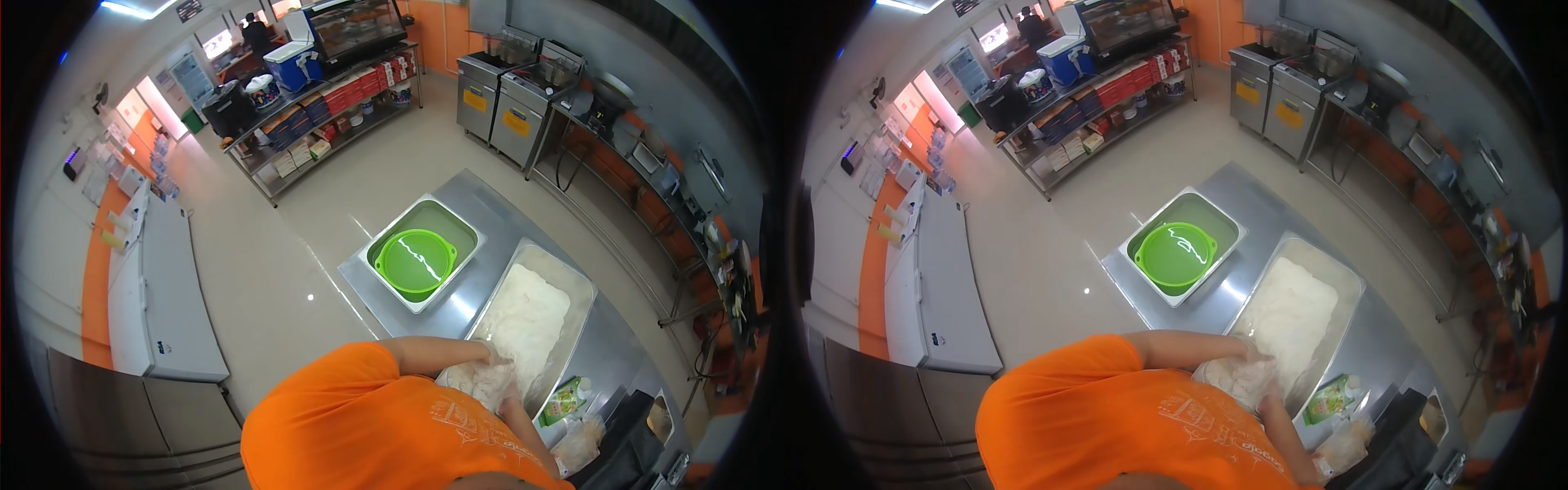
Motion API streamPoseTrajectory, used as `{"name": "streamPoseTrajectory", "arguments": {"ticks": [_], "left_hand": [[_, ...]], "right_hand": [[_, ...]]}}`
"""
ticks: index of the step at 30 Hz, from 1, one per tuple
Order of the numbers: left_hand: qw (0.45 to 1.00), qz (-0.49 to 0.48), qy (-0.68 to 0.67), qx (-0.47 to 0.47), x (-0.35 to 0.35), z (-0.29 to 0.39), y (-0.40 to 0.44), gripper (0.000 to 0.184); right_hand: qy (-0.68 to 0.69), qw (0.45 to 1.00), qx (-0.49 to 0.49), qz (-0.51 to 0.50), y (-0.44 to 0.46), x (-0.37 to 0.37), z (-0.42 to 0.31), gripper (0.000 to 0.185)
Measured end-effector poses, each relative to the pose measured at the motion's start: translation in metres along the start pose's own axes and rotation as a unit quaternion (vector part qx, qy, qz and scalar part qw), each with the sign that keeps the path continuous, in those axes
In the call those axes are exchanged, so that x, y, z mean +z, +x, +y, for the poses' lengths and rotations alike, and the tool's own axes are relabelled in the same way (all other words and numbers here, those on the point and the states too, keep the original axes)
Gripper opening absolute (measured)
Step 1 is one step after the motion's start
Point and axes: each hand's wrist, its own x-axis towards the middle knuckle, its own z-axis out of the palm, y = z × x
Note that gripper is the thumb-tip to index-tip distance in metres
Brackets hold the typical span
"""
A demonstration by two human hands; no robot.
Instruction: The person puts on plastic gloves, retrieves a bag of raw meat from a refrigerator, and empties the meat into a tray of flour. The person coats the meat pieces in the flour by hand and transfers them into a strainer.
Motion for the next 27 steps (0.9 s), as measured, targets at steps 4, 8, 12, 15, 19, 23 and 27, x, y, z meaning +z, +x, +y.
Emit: {"name": "streamPoseTrajectory", "arguments": {"ticks": [4,8,12,15,19,23,27], "left_hand": [[0.988,0.08,-0.123,-0.045,0.03,-0.003,0.015,0.108],[0.964,0.124,-0.223,-0.07,0.038,-0.005,0.011,0.103],[0.97,0.058,-0.231,0.045,0.036,-0.022,0.034,0.096],[0.96,0.044,-0.182,0.208,0.041,-0.035,0.063,0.093],[0.938,0.145,-0.27,0.164,0.037,-0.01,0.032,0.085],[0.949,0.295,-0.112,0.019,0.002,0.027,-0.032,0.073],[0.949,0.27,0.156,0.045,0.013,0.009,-0.007,0.072]], "right_hand": [[0.047,0.998,-0.025,-0.022,-0.029,0.058,-0.022,0.06],[0.087,0.995,-0.049,-0.023,0.022,0.051,-0.01,0.054],[0.107,0.991,-0.077,-0.022,0.043,0.042,-0.007,0.048],[0.006,0.99,-0.121,0.074,0.019,0.039,-0.028,0.051],[-0.3,0.851,-0.216,0.373,-0.001,0.029,-0.073,0.068],[-0.586,0.694,-0.244,0.339,-0.017,0.028,-0.104,0.076],[-0.608,0.698,-0.359,0.121,-0.047,0.072,-0.135,0.074]]}}
